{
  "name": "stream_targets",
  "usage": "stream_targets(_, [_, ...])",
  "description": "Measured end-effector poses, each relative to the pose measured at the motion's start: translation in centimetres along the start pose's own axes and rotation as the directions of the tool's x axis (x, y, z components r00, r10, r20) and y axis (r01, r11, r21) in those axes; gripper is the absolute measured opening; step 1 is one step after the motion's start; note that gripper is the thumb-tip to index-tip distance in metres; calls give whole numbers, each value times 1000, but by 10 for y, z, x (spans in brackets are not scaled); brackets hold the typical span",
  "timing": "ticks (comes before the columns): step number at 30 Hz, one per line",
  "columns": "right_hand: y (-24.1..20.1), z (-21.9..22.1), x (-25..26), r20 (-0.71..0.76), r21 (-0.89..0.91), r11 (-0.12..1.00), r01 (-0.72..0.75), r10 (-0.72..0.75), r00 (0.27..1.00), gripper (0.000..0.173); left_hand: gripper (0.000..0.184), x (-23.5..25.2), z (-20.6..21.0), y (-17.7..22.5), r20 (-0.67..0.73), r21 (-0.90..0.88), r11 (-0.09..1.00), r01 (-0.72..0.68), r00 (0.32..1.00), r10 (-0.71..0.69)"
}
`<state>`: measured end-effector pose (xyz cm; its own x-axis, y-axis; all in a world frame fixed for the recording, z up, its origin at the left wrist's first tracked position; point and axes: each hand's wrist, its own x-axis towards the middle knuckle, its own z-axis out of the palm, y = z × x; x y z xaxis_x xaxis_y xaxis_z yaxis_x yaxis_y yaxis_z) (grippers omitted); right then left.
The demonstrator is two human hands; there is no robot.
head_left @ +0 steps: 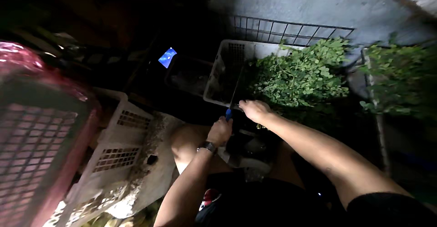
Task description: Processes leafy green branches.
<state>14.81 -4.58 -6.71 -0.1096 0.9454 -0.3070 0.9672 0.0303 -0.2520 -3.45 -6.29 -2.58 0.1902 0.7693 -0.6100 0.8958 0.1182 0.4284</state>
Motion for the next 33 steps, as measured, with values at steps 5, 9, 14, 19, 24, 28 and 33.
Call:
stream_targets(5, [-5,-12,-5,58,-10,999,-42,43,997,30,49,-20,-7,4,-186,-11,999,-44,982,42])
stream_targets(9, [-5,-11,-4,49,-16,999,-38,39,998,27,52,-15,22,9,-158,124,991,47,987,-27])
stream_targets(14, [-5,-7,-7,24,-48,998,-48,49,998,34,52,-15,-1,25,-27,197,980,18,1000,-12])
stream_targets(19, [-18,-32,-10,36,-96,995,-9,13,999,29,52,-10,3,12,-63,102,995,-10,998,17])
stream_targets(24, [-19,-116,-33,-74,-214,977,-11,-5,997,33,53,-17,4,13,-68,127,992,-10,998,18])
stream_targets(28, [-17,-173,-86,-249,-248,968,-44,-19,968,33,55,-31,-21,37,-177,364,931,-14,981,84])
stream_targets(33, [17,-186,-135,-320,-279,960,18,-111,941,44,51,-7,-21,51,-369,430,873,-230,838,402])
